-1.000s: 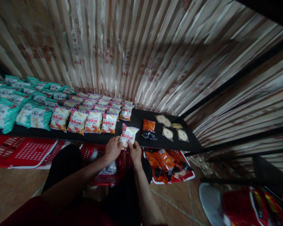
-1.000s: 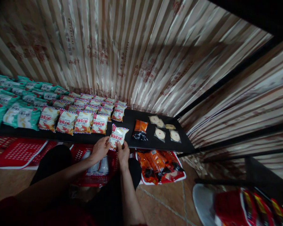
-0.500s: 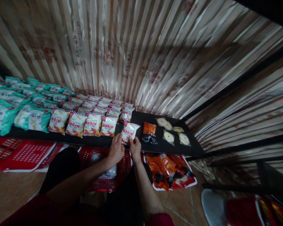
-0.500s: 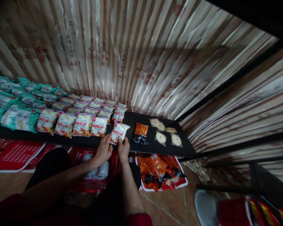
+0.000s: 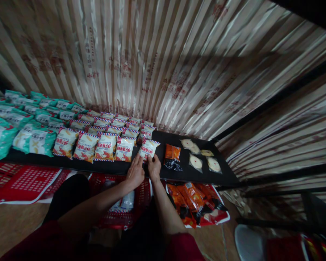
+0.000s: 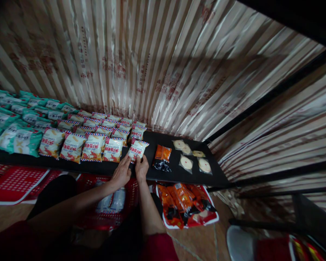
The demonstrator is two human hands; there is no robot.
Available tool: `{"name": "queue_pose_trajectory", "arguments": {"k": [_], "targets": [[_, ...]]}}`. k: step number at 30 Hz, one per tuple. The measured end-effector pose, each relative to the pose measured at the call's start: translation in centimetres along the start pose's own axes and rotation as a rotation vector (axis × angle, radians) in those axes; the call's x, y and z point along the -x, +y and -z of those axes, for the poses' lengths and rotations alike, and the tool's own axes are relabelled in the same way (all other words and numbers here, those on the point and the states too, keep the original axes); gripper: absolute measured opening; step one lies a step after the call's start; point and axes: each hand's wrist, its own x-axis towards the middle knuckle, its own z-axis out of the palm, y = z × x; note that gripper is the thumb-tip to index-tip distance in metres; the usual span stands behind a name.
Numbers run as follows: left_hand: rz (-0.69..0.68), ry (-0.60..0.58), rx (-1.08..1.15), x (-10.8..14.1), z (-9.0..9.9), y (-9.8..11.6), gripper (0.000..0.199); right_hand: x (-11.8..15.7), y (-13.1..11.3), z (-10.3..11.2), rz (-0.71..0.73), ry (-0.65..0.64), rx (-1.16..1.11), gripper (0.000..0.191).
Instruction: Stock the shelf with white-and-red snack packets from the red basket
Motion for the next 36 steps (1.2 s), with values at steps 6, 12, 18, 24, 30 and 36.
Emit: {"name": "queue_pose_trajectory", "arguments": {"k": [6,12,18,24,30,36], "targets": [[0.044,-0.013,-0.027,-1.2,0.0,-0.1,0.058,-0.6,-0.9,-0.8,0.015,0.003,-0.019,0.043],[0.049,-0.012,-0.044,-2.0,-0.1,-0.6,0.058,-1.2,-1.2,-1.4,0.024,-0.008,-0.048,0.043],[0.063,0.02,-0.062,-2.6,-0.2,-0.7,0.058,-2.3,-0.7,-2.0,0.026,-0.039,-0.017,0.04],[0.07,0.036,-0.042,-3.0,-0.5,-0.8,0.057,-3.0,-0.4,-2.4,0.027,-0.031,0.055,0.039],[0.068,0.055,-0.07,-3.0,-0.6,-0.6,0.059,-3.3,-0.5,-2.6,0.011,0.004,0.066,0.048],[0.074,0.061,-0.046,-3.0,-0.5,-0.7,0.059,-3.4,-0.6,-2.8,0.053,-0.022,0.012,0.049]]}}
